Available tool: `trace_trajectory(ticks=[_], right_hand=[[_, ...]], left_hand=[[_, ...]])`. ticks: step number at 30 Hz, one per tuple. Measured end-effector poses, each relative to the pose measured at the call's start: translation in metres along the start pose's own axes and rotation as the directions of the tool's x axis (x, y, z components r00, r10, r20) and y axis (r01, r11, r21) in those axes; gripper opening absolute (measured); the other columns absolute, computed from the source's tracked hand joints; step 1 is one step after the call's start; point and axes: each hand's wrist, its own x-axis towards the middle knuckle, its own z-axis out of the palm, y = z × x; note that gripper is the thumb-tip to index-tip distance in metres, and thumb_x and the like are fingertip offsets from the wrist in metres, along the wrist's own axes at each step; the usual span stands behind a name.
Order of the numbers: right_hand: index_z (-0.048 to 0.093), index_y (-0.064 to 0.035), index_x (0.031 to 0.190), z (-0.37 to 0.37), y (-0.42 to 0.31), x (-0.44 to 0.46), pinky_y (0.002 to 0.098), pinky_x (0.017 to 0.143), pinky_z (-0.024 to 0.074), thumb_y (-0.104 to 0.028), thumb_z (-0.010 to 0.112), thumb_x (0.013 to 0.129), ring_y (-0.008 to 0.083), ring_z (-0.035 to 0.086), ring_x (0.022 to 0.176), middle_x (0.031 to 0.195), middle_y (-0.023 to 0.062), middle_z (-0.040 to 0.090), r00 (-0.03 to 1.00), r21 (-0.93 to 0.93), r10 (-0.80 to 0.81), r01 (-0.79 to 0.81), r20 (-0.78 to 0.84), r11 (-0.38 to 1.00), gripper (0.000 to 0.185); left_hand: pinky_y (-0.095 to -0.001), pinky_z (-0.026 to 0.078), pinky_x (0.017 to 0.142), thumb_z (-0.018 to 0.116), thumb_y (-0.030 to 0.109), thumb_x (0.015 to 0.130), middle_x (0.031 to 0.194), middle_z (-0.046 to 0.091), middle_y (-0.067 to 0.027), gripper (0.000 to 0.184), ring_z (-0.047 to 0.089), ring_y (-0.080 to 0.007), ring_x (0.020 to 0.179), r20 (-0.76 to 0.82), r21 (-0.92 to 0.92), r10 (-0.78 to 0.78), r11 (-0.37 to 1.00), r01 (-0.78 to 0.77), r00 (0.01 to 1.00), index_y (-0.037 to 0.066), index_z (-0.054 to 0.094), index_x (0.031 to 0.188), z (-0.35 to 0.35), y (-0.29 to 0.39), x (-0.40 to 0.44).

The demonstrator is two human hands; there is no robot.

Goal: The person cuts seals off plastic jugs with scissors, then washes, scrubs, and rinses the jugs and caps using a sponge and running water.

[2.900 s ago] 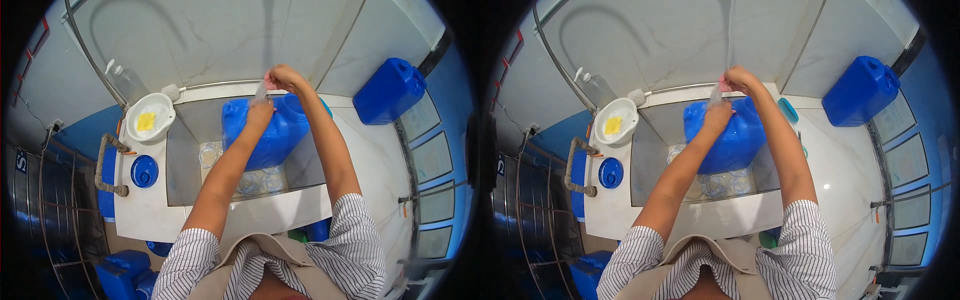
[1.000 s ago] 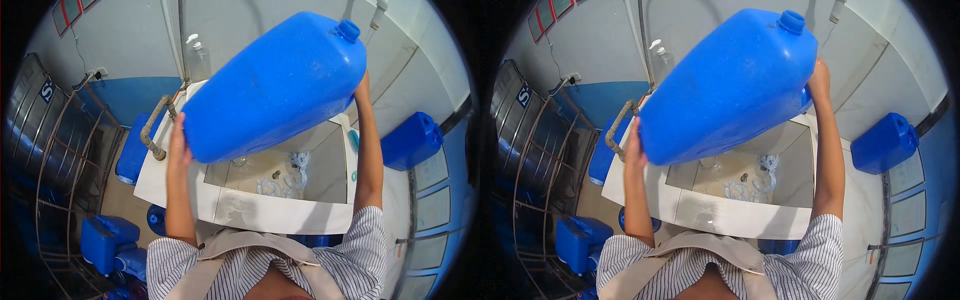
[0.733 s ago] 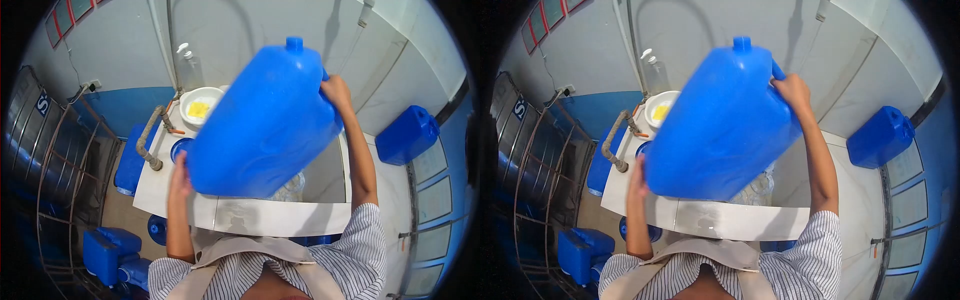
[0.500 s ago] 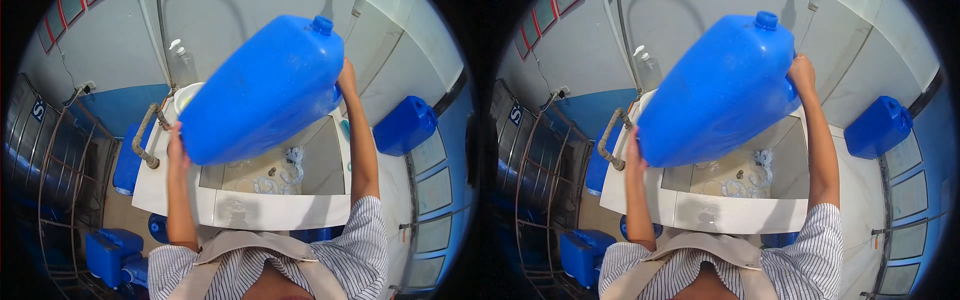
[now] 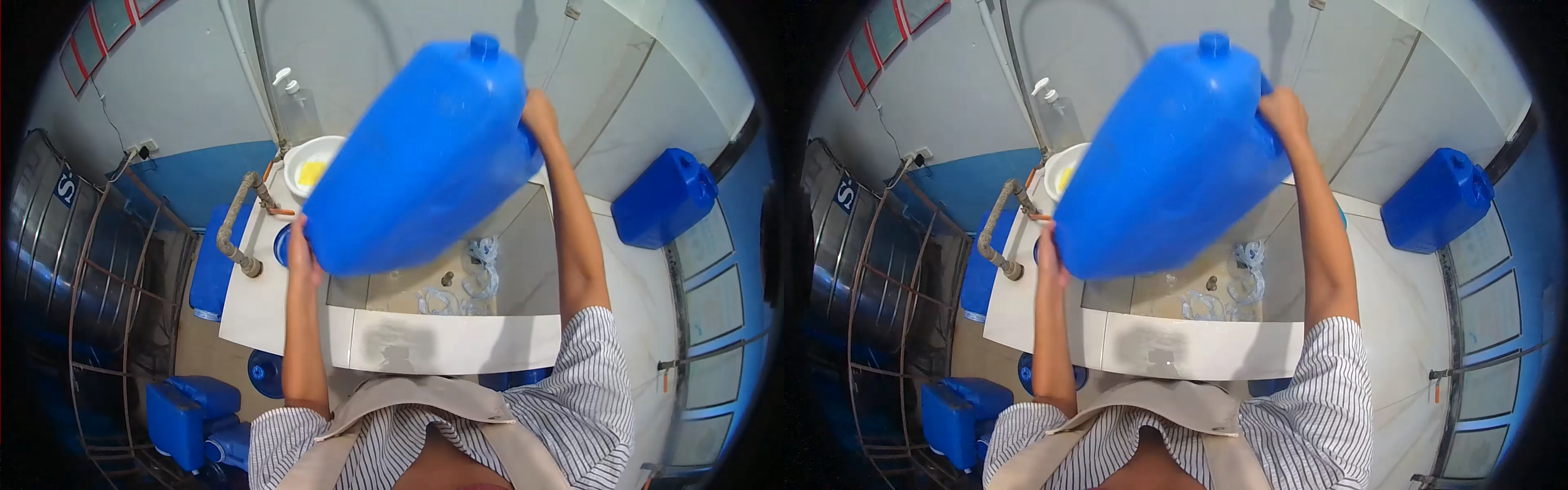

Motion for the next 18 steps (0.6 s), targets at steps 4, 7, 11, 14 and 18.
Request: trace_trajectory(ticks=[4,7,11,14,18], right_hand=[[0.063,0.0082,0.083,0.081,0.121,-0.018,0.0439,0.069,0.0493,-0.036,0.053,0.078,0.0387,0.064,0.081,0.085,0.0282,0.063,0.996,0.123,0.078,-0.083,0.042,0.989,0.045],[0.053,0.0016,0.111,0.111,0.161,-0.085,0.0427,0.073,0.051,-0.036,0.044,0.089,0.0341,0.061,0.09,0.109,0.0236,0.058,0.992,0.736,0.117,-0.111,0.044,0.668,0.044],[0.032,-0.0026,0.135,0.145,0.175,-0.171,0.0498,0.092,0.0443,-0.038,0.039,0.094,0.0338,0.05,0.109,0.13,0.0191,0.043,0.963,0.95,0.083,-0.233,0.255,-0.21,0.054],[0.032,-0.0027,0.135,0.177,0.182,-0.206,0.0493,0.092,0.044,-0.038,0.039,0.094,0.0336,0.05,0.11,0.13,0.0189,0.043,0.938,0.908,0.073,-0.307,0.34,-0.287,0.054],[0.032,-0.0028,0.134,0.201,0.178,-0.221,0.0487,0.092,0.0436,-0.037,0.039,0.094,0.0332,0.049,0.11,0.13,0.0187,0.043,0.929,0.935,0.13,-0.33,0.346,-0.128,0.054]], left_hand=[[-0.037,0.045,0.09,0.045,0.045,0.089,0.116,0.055,-0.0149,0.05,0.054,-0.0219,0.106,0.135,0.014,-0.035,0.999,0.033,0.99,0.005,0.05,0.119,-0.008,0.002,0.001],[-0.0369,0.038,0.097,0.04,0.045,0.09,0.123,0.051,-0.02,0.057,0.05,-0.0263,0.113,0.253,0.239,0.1,0.957,-0.163,0.962,0.004,0.042,0.13,0.053,0.072,-0.016],[-0.0354,0.032,0.102,0.042,0.044,0.091,0.125,0.05,-0.0216,0.059,0.047,-0.0278,0.117,0.566,0.098,0.205,0.945,-0.313,0.798,0.003,0.04,0.133,0.138,0.107,-0.006],[-0.0321,0.036,0.095,0.043,0.038,0.092,0.117,0.054,-0.0187,0.052,0.05,-0.0234,0.11,0.507,0.081,0.319,0.907,-0.413,0.801,0.002,0.043,0.13,0.137,0.104,0.03],[-0.0325,0.039,0.064,0.045,0.021,0.087,0.081,0.053,-0.0064,0.032,0.048,-0.0154,0.073,-0.08,0.433,0.475,0.809,-0.399,0.876,0.002,0.058,0.109,0.032,0.037,0.124]])
